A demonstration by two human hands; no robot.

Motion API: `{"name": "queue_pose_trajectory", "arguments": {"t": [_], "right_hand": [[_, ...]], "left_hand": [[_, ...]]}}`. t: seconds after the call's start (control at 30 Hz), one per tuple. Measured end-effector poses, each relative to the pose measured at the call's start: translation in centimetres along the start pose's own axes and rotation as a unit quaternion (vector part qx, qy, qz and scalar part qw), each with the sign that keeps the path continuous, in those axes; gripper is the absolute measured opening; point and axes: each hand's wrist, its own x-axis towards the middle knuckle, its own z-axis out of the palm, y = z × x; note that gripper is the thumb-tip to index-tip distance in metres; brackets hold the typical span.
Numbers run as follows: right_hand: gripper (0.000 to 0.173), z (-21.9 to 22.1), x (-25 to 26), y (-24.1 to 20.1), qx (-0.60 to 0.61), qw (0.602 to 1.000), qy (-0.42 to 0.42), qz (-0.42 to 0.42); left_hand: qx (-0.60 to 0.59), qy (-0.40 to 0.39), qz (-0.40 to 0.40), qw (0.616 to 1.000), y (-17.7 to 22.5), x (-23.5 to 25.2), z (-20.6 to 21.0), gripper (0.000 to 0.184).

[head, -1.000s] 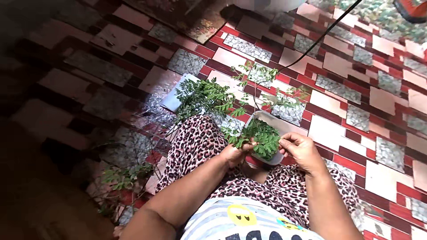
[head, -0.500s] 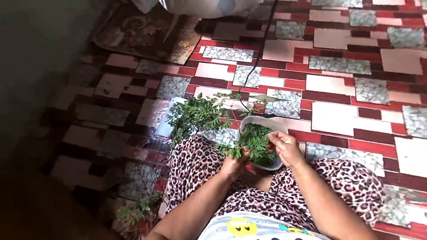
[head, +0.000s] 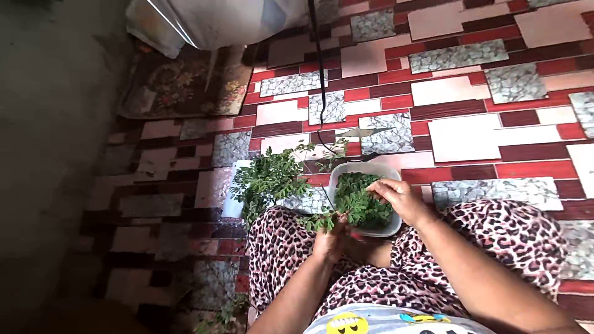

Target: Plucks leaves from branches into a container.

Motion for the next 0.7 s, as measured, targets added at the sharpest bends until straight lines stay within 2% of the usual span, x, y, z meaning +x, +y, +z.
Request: {"name": "queue_pose_trajectory", "arguments": {"t": [0.13, 0.2, 0.4, 0.53, 0.63, 0.7], "right_hand": [[0.007, 0.7, -0.2, 0.1, 0.072, 0.997, -0.011, -0.008], [0.003, 0.8, -0.1, 0.2, 0.068, 0.997, -0.006, -0.029], [0.01, 0.9, -0.1, 0.4, -0.051, 0.995, 0.015, -0.089], [0.011, 0.3, 0.0, 0.1, -0.08, 0.987, 0.05, -0.133], [0.014, -0.8, 0.3, 0.2, -0.091, 0.989, 0.03, -0.114], [0.025, -1.3, 0.4, 0.1, -0.067, 0.996, -0.015, -0.055]], "left_hand": [[-0.004, -0.004, 0.003, 1.0, -0.2, 0.0, 0.0, 0.012], [0.001, -0.005, 0.006, 1.0, -0.2, -0.1, 0.1, 0.011], [0.017, -0.003, 0.016, 1.0, -0.2, -0.2, 0.4, 0.013], [0.017, -0.01, 0.026, 0.999, -0.2, -0.1, 0.2, 0.014], [0.024, -0.02, 0.026, 0.999, -0.1, -0.1, 0.1, 0.013], [0.023, -0.017, 0.021, 0.999, -0.2, -0.1, 0.1, 0.013]]}}
